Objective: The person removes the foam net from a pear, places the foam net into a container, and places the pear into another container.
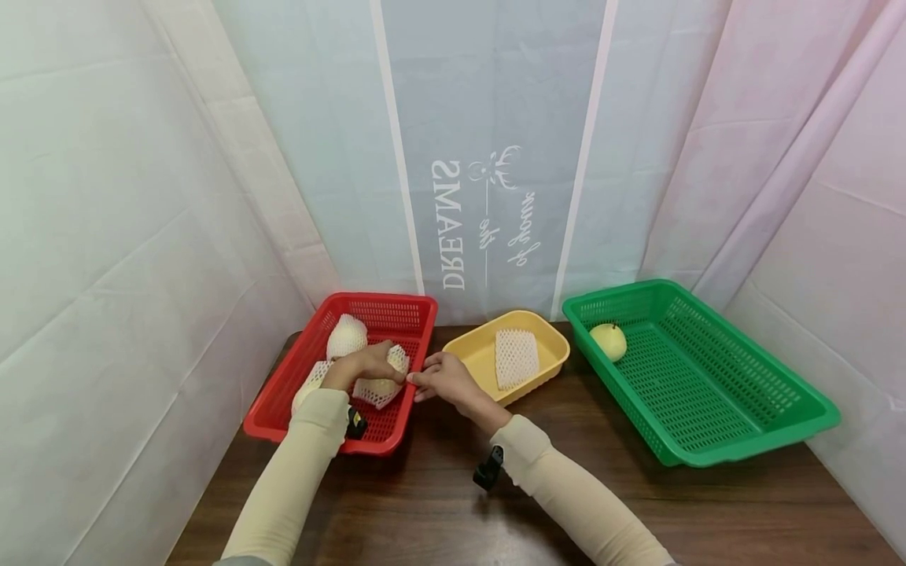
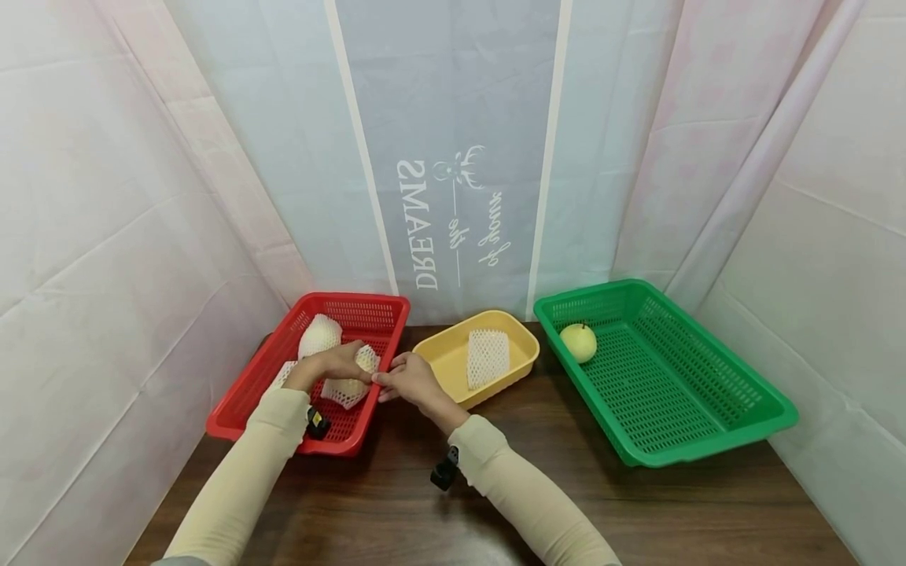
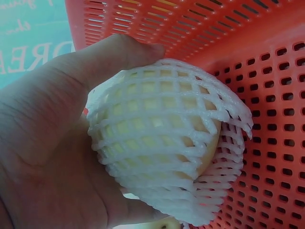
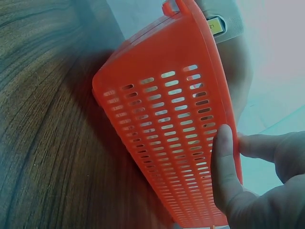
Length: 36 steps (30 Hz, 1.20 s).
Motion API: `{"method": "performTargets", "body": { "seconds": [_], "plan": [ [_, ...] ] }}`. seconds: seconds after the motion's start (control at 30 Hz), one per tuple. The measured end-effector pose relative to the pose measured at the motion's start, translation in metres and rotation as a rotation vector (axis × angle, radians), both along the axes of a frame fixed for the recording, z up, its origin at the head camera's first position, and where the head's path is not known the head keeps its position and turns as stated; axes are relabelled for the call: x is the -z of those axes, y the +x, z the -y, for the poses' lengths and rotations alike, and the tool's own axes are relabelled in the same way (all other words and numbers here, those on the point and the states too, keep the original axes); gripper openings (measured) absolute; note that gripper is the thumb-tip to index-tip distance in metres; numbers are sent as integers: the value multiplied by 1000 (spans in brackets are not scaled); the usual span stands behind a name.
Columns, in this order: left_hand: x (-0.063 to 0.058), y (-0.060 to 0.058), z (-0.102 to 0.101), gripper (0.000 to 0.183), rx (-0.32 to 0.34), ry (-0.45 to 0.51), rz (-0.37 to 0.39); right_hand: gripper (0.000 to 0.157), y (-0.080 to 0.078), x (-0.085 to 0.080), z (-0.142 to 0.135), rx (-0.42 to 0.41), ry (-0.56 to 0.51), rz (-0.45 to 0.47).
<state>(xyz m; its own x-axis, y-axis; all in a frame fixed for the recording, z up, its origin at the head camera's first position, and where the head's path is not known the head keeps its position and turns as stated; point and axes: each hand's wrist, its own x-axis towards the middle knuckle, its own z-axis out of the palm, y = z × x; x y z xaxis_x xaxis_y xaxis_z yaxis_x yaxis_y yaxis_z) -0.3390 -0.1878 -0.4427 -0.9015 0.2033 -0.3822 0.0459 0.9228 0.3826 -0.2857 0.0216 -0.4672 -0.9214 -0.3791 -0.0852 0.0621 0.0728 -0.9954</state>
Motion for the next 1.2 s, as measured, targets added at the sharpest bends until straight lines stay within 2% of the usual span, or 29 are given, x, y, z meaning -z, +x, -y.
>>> {"method": "performTargets", "body": {
  "seconds": [0.4, 0.93, 1.2],
  "plan": [
    [-5, 4, 0, 101, 47, 146, -57, 39, 0, -1, 0, 4, -8, 24],
    [-22, 7, -5, 99, 84, 151, -207, 44, 1, -4, -1, 2, 4, 29],
    [-31, 9, -7, 97, 100, 186, -256, 51, 0, -7, -4, 38, 120, -50]
  ]
}}
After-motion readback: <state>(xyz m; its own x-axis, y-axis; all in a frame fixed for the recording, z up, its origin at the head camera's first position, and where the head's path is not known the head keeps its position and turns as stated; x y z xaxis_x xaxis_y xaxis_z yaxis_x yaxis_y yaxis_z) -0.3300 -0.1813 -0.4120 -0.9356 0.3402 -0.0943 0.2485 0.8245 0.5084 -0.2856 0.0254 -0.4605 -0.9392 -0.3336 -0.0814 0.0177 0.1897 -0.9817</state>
